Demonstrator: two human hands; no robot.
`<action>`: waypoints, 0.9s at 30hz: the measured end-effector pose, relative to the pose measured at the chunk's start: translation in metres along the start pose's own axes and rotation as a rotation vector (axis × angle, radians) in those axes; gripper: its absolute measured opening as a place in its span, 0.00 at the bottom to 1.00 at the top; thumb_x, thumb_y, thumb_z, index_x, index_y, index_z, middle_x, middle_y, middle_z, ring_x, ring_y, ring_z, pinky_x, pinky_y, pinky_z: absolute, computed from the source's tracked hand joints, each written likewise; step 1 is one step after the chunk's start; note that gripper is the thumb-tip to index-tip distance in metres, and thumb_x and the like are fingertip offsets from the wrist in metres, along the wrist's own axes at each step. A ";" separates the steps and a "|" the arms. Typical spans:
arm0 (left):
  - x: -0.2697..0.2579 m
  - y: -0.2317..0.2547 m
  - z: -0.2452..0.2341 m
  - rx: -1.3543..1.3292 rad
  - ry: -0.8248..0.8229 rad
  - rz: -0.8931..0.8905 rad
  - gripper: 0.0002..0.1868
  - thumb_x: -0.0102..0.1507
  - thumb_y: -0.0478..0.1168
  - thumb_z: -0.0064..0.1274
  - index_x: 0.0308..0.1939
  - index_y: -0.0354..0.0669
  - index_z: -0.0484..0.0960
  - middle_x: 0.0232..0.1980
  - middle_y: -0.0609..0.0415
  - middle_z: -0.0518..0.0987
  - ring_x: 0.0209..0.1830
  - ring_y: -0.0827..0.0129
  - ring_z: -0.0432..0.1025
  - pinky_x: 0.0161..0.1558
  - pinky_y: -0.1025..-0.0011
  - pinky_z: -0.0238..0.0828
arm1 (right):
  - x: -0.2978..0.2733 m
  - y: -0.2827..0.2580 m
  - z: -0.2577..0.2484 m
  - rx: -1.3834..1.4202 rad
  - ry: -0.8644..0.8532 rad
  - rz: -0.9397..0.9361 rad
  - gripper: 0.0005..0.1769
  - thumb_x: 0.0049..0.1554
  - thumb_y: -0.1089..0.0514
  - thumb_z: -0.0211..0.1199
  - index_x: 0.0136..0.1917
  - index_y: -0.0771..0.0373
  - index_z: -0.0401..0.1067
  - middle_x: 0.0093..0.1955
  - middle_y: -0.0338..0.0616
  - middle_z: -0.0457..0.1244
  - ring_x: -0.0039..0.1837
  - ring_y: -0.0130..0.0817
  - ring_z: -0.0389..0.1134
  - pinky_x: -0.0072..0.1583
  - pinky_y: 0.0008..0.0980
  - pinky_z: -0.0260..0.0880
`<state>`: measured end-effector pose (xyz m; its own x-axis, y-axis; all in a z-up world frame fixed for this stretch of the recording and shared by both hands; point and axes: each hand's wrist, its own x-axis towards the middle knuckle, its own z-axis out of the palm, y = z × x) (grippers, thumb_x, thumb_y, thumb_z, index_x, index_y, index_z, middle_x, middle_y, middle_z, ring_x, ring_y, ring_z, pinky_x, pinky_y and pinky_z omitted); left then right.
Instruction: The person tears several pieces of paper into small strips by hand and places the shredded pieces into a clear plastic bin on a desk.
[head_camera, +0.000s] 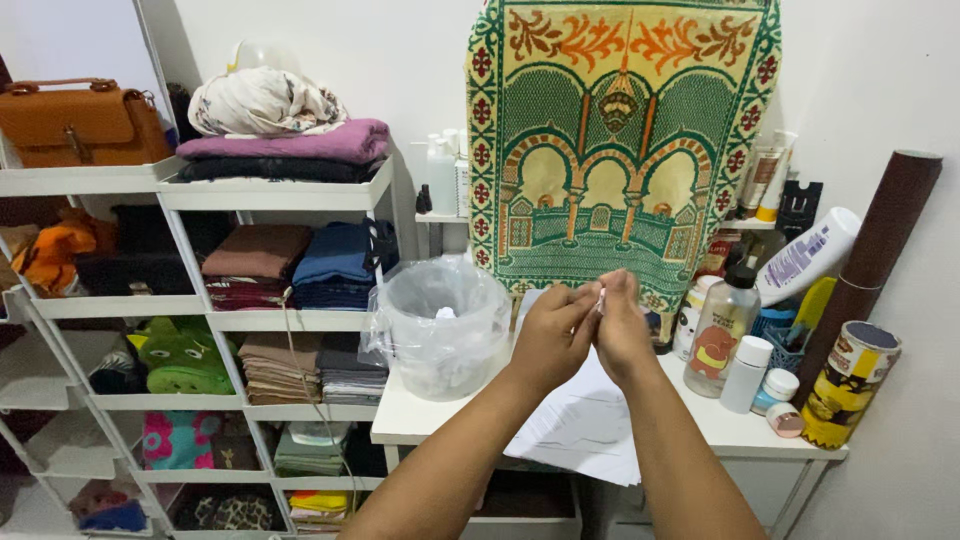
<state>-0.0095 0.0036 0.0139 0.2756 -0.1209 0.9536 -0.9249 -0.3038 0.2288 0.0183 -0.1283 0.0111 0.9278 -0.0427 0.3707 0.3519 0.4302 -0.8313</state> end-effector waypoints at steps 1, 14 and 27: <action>0.000 -0.004 0.001 0.008 0.007 -0.003 0.10 0.63 0.32 0.58 0.48 0.35 0.84 0.42 0.45 0.79 0.42 0.53 0.74 0.46 0.61 0.72 | -0.002 -0.001 0.003 -0.107 0.023 0.037 0.23 0.67 0.35 0.36 0.53 0.54 0.59 0.46 0.37 0.59 0.47 0.28 0.62 0.50 0.31 0.67; 0.016 0.010 -0.014 -0.449 -0.220 -0.202 0.22 0.68 0.35 0.51 0.68 0.41 0.75 0.53 0.47 0.78 0.48 0.66 0.75 0.52 0.68 0.73 | -0.015 -0.033 -0.007 -0.171 -0.073 0.005 0.15 0.66 0.47 0.48 0.62 0.52 0.54 0.42 0.36 0.60 0.37 0.23 0.57 0.36 0.25 0.56; 0.032 0.008 -0.022 -0.056 0.024 -0.009 0.07 0.64 0.36 0.61 0.46 0.40 0.86 0.35 0.50 0.83 0.36 0.59 0.75 0.41 0.65 0.70 | -0.022 -0.036 0.004 -0.373 -0.114 -0.027 0.16 0.67 0.45 0.49 0.54 0.60 0.61 0.35 0.39 0.59 0.32 0.27 0.56 0.35 0.28 0.54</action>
<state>-0.0137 0.0177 0.0508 0.2787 -0.0958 0.9556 -0.9356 -0.2518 0.2477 -0.0147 -0.1394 0.0342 0.9052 0.0596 0.4208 0.4166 0.0721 -0.9062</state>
